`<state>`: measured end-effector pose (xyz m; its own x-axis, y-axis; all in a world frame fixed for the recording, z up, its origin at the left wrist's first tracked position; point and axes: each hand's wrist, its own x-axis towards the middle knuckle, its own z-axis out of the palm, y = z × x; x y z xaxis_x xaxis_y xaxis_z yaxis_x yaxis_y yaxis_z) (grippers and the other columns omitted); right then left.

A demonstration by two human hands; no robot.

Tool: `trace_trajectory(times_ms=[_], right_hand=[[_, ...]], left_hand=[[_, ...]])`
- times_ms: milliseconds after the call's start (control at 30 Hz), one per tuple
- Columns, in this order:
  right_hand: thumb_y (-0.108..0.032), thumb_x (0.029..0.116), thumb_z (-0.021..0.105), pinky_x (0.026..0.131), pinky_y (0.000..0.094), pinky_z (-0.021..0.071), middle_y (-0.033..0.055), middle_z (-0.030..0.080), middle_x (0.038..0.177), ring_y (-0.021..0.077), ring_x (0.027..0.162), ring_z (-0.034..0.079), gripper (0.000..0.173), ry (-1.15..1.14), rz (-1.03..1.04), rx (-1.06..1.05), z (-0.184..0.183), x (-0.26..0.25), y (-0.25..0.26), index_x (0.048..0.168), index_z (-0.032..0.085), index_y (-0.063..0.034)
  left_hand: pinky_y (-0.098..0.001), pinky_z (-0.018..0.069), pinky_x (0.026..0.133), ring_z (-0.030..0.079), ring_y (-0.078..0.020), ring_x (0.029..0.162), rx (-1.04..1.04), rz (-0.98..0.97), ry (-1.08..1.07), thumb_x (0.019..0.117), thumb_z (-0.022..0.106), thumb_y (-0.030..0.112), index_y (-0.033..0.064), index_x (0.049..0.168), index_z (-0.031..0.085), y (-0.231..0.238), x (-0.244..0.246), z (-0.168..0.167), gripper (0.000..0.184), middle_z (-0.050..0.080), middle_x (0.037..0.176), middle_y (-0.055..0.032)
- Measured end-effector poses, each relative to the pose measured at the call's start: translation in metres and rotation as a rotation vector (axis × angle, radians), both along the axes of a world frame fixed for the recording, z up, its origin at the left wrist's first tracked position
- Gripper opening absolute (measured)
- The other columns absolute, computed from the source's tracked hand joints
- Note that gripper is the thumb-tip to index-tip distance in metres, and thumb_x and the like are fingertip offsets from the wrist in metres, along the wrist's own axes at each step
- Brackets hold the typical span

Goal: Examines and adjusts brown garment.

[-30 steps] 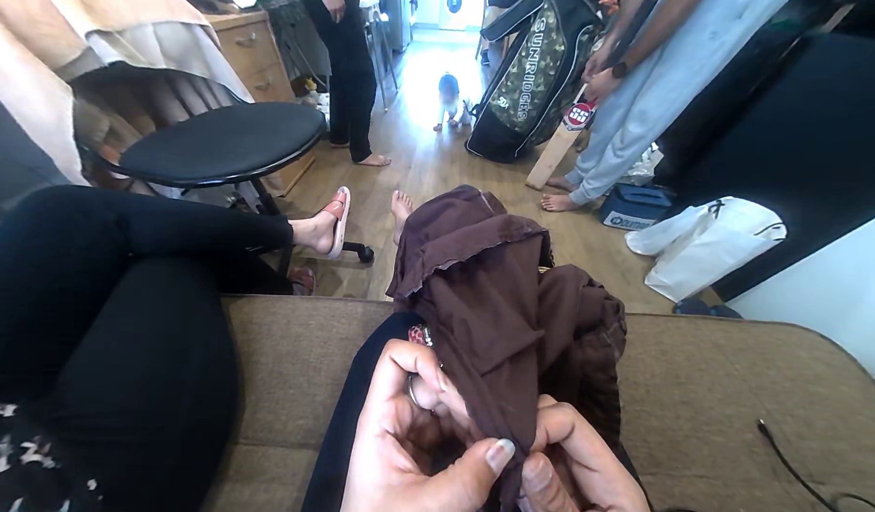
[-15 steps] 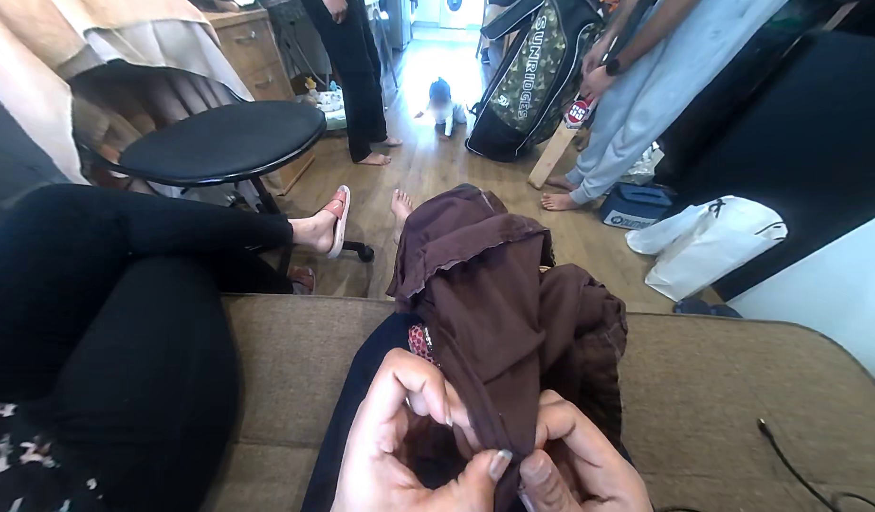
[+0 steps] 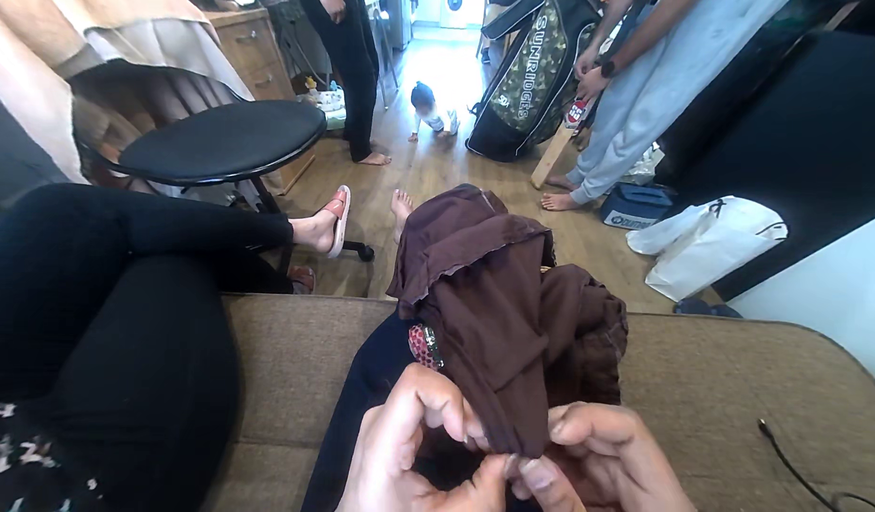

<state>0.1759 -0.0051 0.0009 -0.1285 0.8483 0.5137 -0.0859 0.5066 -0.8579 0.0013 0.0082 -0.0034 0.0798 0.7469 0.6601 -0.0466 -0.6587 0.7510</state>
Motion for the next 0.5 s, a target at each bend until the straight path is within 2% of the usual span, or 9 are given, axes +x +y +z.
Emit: trace_trajectory(times_ms=[67,100,167,233,300,367,433,500], right_hand=[[-0.016,0.0985,0.07,0.082,0.0154,0.0594,-0.0026,0.069,0.106,-0.0023,0.092,0.068,0.023,-0.199,-0.133,0.174,0.001,0.003,0.001,0.118,0.059,-0.0098],[-0.019,0.0986,0.071,0.086,0.0145,0.0561,0.0009,0.068,0.104,-0.0006,0.095,0.066,0.022,-0.306,-0.204,0.253,0.002,0.005,0.002,0.116,0.063,-0.0076],[-0.023,0.0983,0.071,0.089,0.0146,0.0484,0.0029,0.063,0.099,0.0046,0.098,0.06,0.012,-0.466,-0.322,0.348,0.005,0.009,0.003,0.105,0.071,-0.0122],[-0.022,0.0993,0.068,0.095,0.0152,0.0423,-0.0002,0.058,0.101,0.0051,0.103,0.055,0.006,-0.532,-0.361,0.416,0.006,0.011,0.005,0.096,0.07,-0.0173],[-0.018,0.1015,0.062,0.102,0.0164,0.04,-0.0023,0.059,0.101,0.0054,0.108,0.055,0.011,-0.486,-0.304,0.481,0.006,0.012,0.006,0.091,0.064,-0.0161],[-0.017,0.1031,0.059,0.108,0.0195,0.0415,-0.0019,0.063,0.1,0.0066,0.115,0.058,0.014,-0.376,-0.191,0.485,0.007,0.012,0.006,0.089,0.06,-0.0131],[-0.017,0.1054,0.055,0.108,0.0244,0.0455,0.0007,0.065,0.097,0.0092,0.114,0.061,0.015,-0.269,-0.067,0.428,0.007,0.013,0.005,0.091,0.057,-0.0106],[-0.02,0.1064,0.054,0.106,0.0254,0.0453,-0.0006,0.066,0.094,0.0077,0.11,0.063,0.015,-0.242,-0.047,0.395,0.005,0.015,0.004,0.094,0.057,-0.0121]], left_hand=[[-0.0157,0.0547,0.084,0.066,0.0007,0.091,0.034,0.068,0.059,0.0877,0.078,0.007,0.011,0.105,0.049,-0.001,0.002,0.0,0.034,0.067,0.092,0.0032],[-0.0155,0.0546,0.084,0.066,0.0,0.09,0.047,0.093,0.091,0.0882,0.078,0.007,0.0104,0.105,0.048,-0.001,0.002,0.0,0.034,0.066,0.092,0.0019],[-0.0139,0.0528,0.083,0.064,-0.0006,0.088,0.072,0.129,0.163,0.089,0.076,0.008,0.0101,0.106,0.048,-0.001,0.004,-0.002,0.033,0.063,0.09,0.0005],[-0.0135,0.0521,0.082,0.064,-0.0009,0.087,0.074,0.118,0.191,0.0893,0.076,0.008,0.0091,0.106,0.048,-0.001,0.005,-0.002,0.032,0.063,0.089,-0.0008],[-0.0152,0.0529,0.082,0.065,-0.0016,0.087,0.053,0.054,0.166,0.0907,0.076,0.008,0.0078,0.107,0.048,-0.003,0.006,-0.001,0.032,0.065,0.09,-0.0021],[-0.0192,0.0558,0.084,0.068,-0.0041,0.089,0.026,-0.021,0.117,0.0913,0.075,0.006,0.0072,0.108,0.047,-0.007,0.006,0.001,0.033,0.067,0.091,-0.0036],[-0.0222,0.0565,0.086,0.069,-0.0064,0.091,-0.001,-0.07,0.081,0.0908,0.074,0.003,0.0071,0.108,0.046,-0.011,0.007,0.003,0.033,0.068,0.091,-0.005],[-0.0216,0.0554,0.085,0.068,-0.0069,0.09,-0.007,-0.075,0.101,0.0911,0.073,0.003,0.0061,0.107,0.046,-0.013,0.008,0.005,0.032,0.068,0.091,-0.0064]])
